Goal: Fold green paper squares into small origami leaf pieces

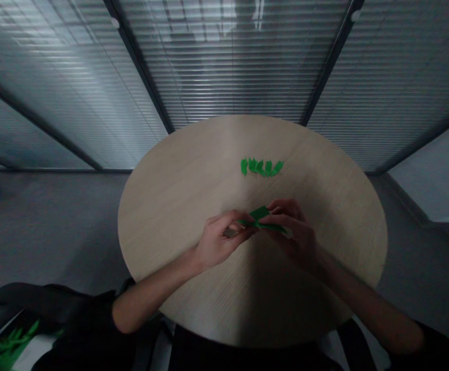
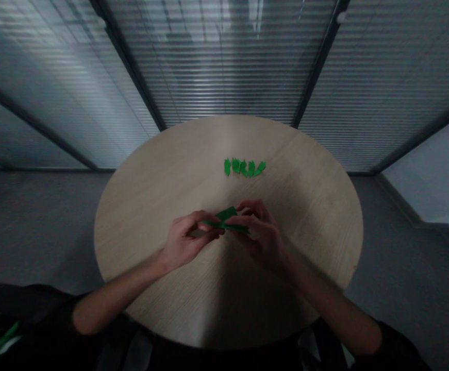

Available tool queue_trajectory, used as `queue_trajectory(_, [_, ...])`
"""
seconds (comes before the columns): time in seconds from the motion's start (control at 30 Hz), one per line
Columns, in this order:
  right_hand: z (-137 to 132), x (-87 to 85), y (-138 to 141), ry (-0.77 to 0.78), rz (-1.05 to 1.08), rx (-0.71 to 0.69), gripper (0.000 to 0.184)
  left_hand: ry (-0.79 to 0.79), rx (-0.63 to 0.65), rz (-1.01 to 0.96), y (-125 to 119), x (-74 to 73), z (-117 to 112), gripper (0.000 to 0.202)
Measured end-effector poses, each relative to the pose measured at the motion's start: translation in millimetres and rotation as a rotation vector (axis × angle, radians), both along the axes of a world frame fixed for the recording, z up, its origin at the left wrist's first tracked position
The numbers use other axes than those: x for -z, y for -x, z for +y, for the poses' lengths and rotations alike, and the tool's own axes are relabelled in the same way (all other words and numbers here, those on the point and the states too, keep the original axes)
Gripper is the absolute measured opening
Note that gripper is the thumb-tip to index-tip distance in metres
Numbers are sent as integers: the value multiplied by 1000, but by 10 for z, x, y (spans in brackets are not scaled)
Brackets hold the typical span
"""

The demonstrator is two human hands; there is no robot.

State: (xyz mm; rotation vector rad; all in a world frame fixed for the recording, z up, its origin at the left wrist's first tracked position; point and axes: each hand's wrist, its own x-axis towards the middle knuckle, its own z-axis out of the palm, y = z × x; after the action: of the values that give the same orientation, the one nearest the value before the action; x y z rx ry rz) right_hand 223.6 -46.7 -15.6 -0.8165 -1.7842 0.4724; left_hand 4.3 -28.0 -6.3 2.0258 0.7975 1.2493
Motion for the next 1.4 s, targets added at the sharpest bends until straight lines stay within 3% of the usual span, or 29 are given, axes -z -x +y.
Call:
queue_trajectory(0.23, [-10, -31, 2, -9, 1, 19, 22, 36, 51, -74, -2, -18, 25, 6])
queue_trajectory(0.43, [-2, -43, 23, -41, 0, 21, 18, -52, -10, -26, -11, -10, 1, 8])
queue_trajectory(0.63, [-5, -76, 61, -8, 41, 37, 13, 89, 8, -73, -25, 34, -22, 16])
queue_trajectory(0.87, [-3, -101, 65, 44, 27, 53, 3, 35, -24, -27, -23, 28, -32, 18])
queue_trajectory(1.13, [-18, -128, 54, 42, 65, 100, 6, 164, 34, -69, -15, 89, -39, 14])
queue_trajectory(1.4, [-30, -118, 61, 39, 32, 133, 4, 232, 61, -96, -55, -6, -38, 17])
